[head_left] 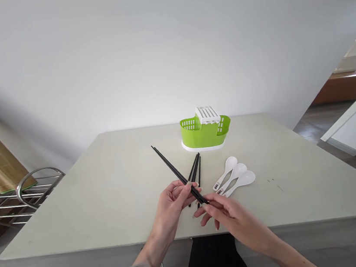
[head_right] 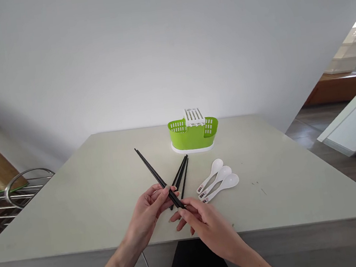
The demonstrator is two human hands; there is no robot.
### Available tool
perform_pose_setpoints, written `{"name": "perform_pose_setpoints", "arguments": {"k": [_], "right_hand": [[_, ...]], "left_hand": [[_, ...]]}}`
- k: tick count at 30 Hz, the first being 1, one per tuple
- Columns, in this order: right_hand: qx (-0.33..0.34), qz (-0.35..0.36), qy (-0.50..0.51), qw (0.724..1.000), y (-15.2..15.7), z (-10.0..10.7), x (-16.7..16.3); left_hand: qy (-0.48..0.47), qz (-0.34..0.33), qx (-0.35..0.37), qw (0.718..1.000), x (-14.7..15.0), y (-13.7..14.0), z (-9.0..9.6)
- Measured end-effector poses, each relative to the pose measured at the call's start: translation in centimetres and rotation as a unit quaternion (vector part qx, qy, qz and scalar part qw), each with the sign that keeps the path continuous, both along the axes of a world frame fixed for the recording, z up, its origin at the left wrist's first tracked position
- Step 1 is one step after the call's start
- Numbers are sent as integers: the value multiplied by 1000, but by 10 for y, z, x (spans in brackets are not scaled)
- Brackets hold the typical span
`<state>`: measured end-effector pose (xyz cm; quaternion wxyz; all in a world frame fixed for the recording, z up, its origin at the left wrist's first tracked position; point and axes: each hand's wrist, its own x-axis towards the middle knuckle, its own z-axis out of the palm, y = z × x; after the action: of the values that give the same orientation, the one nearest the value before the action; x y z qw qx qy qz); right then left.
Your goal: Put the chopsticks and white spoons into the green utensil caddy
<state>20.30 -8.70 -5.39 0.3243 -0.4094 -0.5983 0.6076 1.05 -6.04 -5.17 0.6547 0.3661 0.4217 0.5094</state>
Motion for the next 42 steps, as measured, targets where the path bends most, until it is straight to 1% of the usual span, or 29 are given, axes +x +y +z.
{"name": "perform_pose_setpoints", "arguments": {"k": [6, 11, 14, 24, 28, 31, 33, 37, 42], "right_hand": [[-33, 26, 4, 999, 7, -7, -4], [-62, 41, 20, 997, 11, -10, -6], [-69, 36, 14, 997, 12, -11, -7], [-58, -5, -3, 998, 10, -10, -13], [-56, -10, 0, 998, 11, -12, -2], [-58, -19, -5, 998, 10, -13, 12], [-58, -21, -7, 998, 10, -13, 21], [-57, -22, -10, 998, 10, -10, 37], [-54, -54, -4, 997, 9, -7, 55]], "left_hand": [[-14, 9, -17, 1000, -4, -4, -5], [11, 8, -12, 1000, -5, -7, -7], [31, 6, -8, 999, -7, -8, -9], [41, 4, -1, 999, -11, -7, -14], [55, 28, 14, 998, -17, 2, -8], [69, 57, 31, 996, -25, 11, 0], [71, 62, 30, 995, -29, 17, 4], [71, 41, 15, 996, -27, 24, 10], [85, 7, 17, 996, -10, 32, 15]]}}
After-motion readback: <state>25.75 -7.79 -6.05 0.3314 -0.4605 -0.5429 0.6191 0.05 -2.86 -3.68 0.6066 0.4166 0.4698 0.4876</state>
